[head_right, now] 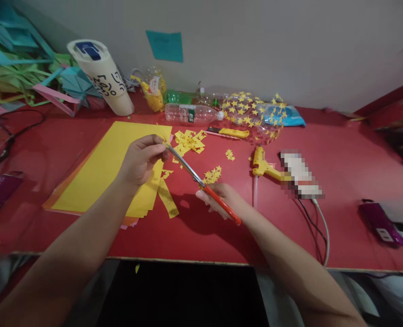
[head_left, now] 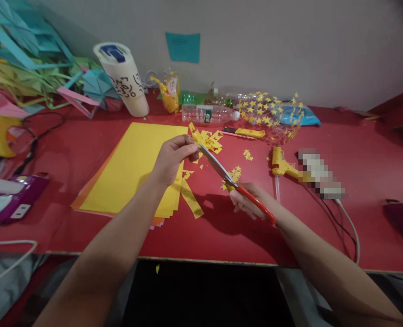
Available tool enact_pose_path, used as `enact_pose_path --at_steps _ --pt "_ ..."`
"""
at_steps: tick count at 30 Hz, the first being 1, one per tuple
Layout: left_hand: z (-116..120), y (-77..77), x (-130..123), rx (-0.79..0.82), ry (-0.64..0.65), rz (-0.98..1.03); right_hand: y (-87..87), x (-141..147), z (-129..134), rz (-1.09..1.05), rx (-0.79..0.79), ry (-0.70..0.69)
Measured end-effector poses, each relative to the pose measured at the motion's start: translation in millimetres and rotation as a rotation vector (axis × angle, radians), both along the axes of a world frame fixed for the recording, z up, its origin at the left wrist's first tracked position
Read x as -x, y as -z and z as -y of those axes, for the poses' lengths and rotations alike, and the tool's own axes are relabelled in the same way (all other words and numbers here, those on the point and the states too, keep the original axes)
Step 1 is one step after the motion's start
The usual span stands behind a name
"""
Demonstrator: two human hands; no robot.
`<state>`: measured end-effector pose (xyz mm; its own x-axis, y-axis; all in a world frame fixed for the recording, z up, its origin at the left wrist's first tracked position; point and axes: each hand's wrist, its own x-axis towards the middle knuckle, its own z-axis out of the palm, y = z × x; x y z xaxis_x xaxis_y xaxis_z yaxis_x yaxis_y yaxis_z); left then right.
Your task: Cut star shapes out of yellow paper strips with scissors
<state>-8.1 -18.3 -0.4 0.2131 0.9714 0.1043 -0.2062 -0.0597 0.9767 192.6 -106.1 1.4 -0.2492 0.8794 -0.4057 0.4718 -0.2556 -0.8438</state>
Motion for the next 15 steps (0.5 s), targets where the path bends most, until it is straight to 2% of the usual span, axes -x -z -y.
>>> enact_pose_path --at_steps 15 --pt "0.4 -2.0 0.0 -0.009 -0.001 0.01 2.4 -1.6 -0.4 -0.005 0.049 0.021"
